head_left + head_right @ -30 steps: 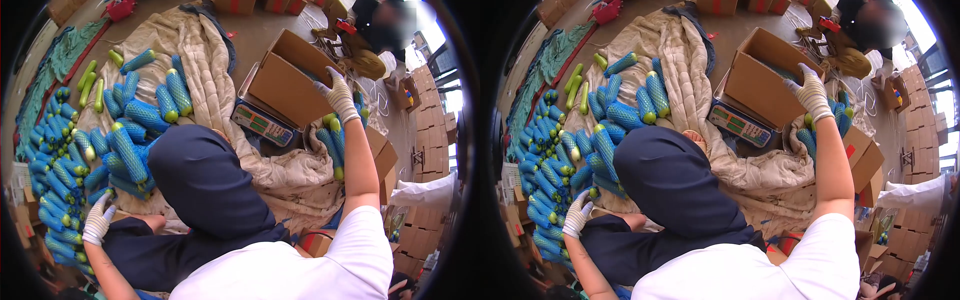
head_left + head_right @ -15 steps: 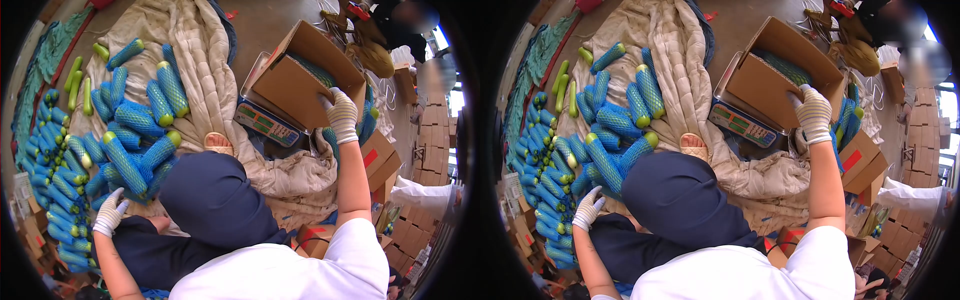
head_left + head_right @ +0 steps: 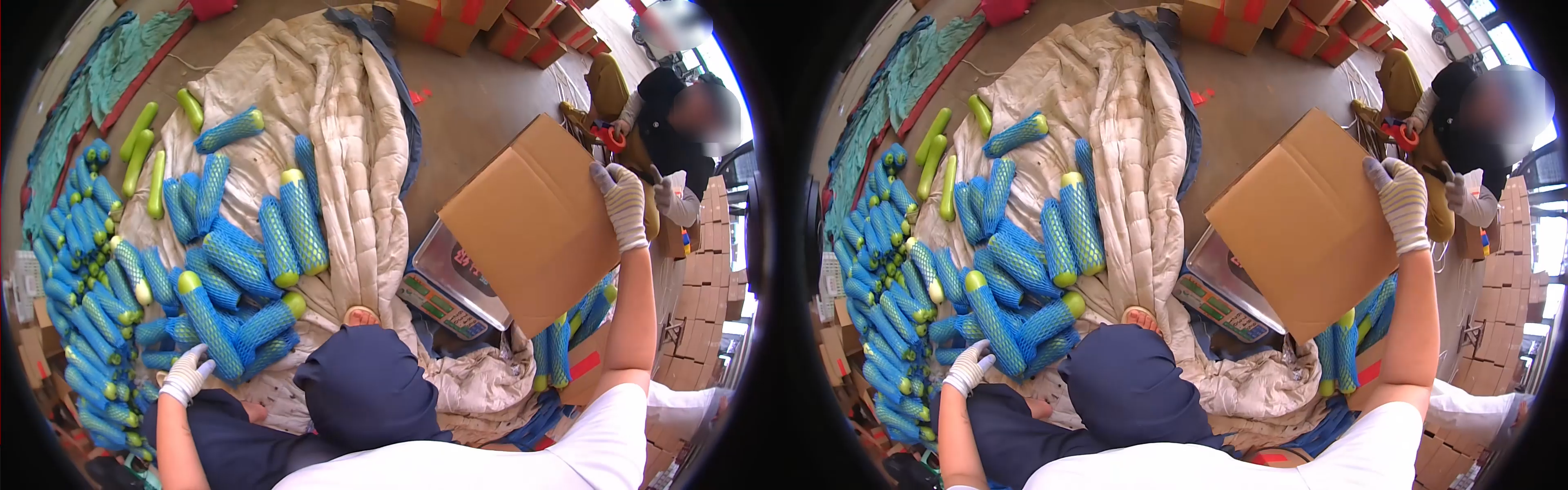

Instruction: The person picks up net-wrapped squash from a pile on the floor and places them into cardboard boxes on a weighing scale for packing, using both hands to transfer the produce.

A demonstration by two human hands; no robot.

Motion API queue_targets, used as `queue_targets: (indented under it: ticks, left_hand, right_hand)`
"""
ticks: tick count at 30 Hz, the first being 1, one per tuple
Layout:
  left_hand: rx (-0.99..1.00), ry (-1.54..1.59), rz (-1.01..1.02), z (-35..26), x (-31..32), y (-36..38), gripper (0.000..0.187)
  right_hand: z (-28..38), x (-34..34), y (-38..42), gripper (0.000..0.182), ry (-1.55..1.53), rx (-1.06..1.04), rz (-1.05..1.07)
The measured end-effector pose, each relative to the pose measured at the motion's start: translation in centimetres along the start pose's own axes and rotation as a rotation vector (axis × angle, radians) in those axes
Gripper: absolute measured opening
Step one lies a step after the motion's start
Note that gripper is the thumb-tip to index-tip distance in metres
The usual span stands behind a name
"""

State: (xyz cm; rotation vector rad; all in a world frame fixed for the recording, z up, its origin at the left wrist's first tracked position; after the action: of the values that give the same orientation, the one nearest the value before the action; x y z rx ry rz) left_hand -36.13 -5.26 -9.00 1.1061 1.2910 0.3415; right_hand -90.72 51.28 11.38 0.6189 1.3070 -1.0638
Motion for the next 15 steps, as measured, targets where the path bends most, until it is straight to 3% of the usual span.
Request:
queue_targets:
  ticks: [2, 6, 9, 12, 15]
  left_hand:
    - [-0.005, 0.111, -0.011, -0.2, -0.3, -0.9, 0.052]
    - [-0.013, 0.160, -0.047, -1.2, -0.8, -1.0, 0.052]
    - [-0.009, 0.160, -0.033, -0.9, -0.1, -1.0, 0.051]
    - [-0.024, 0.168, -0.023, -1.7, -0.1, -0.1, 0.049]
    - [-0.037, 0.251, -0.031, -1.5, 0.2, 0.4, 0.048]
  right_hand:
    - [-0.4, 0.4, -4.8, 0.048, 0.004, -0.079, -0.020]
    - [1.4, 1.1, -13.3, 0.052, 0.365, -0.149, 0.031]
    - [1.8, 3.1, -17.1, 0.051, 0.395, -0.103, -0.037]
    - [2.6, 8.9, -17.7, 0.047, 0.393, -0.086, -0.034]
    - [1.2, 19.9, -15.6, 0.032, 0.358, -0.059, 0.041]
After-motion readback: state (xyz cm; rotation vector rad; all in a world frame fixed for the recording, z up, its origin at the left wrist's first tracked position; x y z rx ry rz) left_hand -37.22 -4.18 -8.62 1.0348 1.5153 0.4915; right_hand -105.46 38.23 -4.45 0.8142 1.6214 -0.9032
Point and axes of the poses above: each hand's wrist, its own y-axis away from the middle knuckle, its own x-axis out of the palm, z = x × y, the point moved 6 cm from there along -y, towards the middle knuckle, and after that the axes turned 15 degrees about -x, right-handed, at the moved point
